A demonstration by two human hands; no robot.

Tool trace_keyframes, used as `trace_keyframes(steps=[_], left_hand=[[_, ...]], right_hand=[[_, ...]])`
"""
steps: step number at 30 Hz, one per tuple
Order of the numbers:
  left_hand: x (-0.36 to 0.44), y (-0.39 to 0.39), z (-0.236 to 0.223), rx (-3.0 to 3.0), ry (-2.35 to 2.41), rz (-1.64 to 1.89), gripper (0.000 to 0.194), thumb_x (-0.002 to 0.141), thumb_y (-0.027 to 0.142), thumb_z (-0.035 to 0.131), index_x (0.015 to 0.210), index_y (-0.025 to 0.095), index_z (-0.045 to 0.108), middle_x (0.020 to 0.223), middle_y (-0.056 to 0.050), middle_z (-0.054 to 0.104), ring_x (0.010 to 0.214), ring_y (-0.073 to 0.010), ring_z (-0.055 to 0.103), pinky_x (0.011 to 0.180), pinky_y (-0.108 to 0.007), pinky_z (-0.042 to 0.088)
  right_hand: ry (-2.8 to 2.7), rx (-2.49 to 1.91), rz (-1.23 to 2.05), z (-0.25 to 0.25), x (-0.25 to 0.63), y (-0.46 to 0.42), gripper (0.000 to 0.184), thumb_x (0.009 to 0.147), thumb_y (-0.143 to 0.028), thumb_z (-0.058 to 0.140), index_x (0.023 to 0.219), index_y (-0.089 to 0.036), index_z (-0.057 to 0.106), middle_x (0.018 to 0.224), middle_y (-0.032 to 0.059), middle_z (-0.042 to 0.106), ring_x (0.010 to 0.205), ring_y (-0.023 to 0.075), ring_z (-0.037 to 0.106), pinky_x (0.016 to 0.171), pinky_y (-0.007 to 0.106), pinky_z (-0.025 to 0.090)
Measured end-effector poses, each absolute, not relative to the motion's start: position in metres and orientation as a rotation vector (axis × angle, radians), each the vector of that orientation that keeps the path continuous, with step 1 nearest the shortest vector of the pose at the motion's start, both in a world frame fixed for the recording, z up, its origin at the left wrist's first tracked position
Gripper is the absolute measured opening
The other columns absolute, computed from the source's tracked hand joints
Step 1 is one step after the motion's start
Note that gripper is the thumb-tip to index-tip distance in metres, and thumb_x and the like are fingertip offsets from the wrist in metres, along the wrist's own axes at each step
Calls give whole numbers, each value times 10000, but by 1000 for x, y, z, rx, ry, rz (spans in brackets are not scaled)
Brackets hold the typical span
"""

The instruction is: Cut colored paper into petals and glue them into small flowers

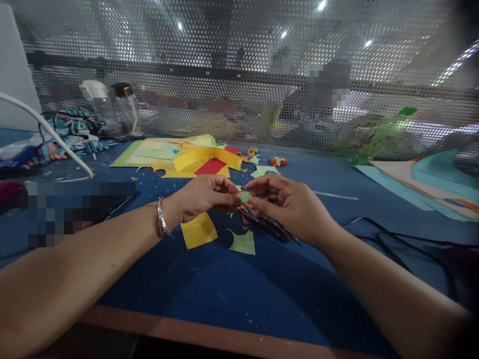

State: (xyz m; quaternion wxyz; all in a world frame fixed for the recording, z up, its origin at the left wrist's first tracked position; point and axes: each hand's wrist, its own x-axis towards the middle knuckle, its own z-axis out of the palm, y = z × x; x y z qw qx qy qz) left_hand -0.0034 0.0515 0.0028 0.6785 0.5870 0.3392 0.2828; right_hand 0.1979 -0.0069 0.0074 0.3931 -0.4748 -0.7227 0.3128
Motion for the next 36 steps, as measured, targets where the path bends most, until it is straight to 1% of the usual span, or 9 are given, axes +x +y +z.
trace_keyframes(steps=[6,13,16,18,21,24,29,33,36], left_hand=[[-4,52,5,1257,790,610,130,757,117,741,792,125,616,747,-1,668,660,-77,642,703,-237,523],[-4,51,8,1258,788,576,88,777,159,736,779,129,653,713,18,642,612,-56,608,661,-205,494],[-5,50,10,1295,795,536,71,790,160,722,769,132,660,720,16,658,590,-49,598,620,-194,469],[-5,49,12,1340,813,500,69,796,165,716,768,132,663,711,17,662,560,-44,584,585,-190,450],[-5,47,15,1376,825,456,79,790,171,721,765,128,661,691,15,664,532,-45,576,561,-192,446],[-4,46,13,1387,804,462,117,786,205,742,787,119,661,688,5,667,536,-52,583,561,-194,459],[-3,50,3,1419,818,602,175,763,133,757,891,114,639,701,-11,678,610,-85,633,631,-228,508],[-2,52,0,1438,800,654,179,732,47,732,859,118,628,727,-17,684,691,-103,660,711,-258,533],[-2,50,2,1438,759,631,144,741,59,718,854,117,651,776,-24,692,722,-102,667,750,-268,538]], right_hand=[[-1873,-1247,701,16,198,-10,132,910,-322,599,991,-226,638,789,11,708,613,148,668,601,292,527],[-1921,-1250,639,11,202,-8,172,895,-294,601,1038,-216,658,894,33,714,699,154,642,630,283,506],[-1977,-1237,605,10,202,-9,207,882,-255,604,1074,-214,670,876,20,702,645,126,599,582,254,473],[-2020,-1205,586,9,201,-10,202,871,-219,599,1053,-213,686,879,14,692,625,111,581,573,242,463],[-2070,-1162,541,9,202,-10,170,846,-178,598,976,-203,704,921,26,680,722,129,615,627,243,474],[-2073,-1178,526,10,203,-9,135,848,-201,600,938,-194,700,904,35,678,753,148,625,624,249,464],[-2019,-1245,688,13,204,-7,134,872,-286,599,926,-194,681,692,-4,649,608,130,599,573,251,447],[-2008,-1272,808,15,203,-8,135,855,-289,601,902,-187,676,688,1,652,599,136,619,569,258,461],[-2035,-1314,819,15,202,-9,141,851,-298,599,899,-192,678,668,0,646,561,134,602,532,259,441]])
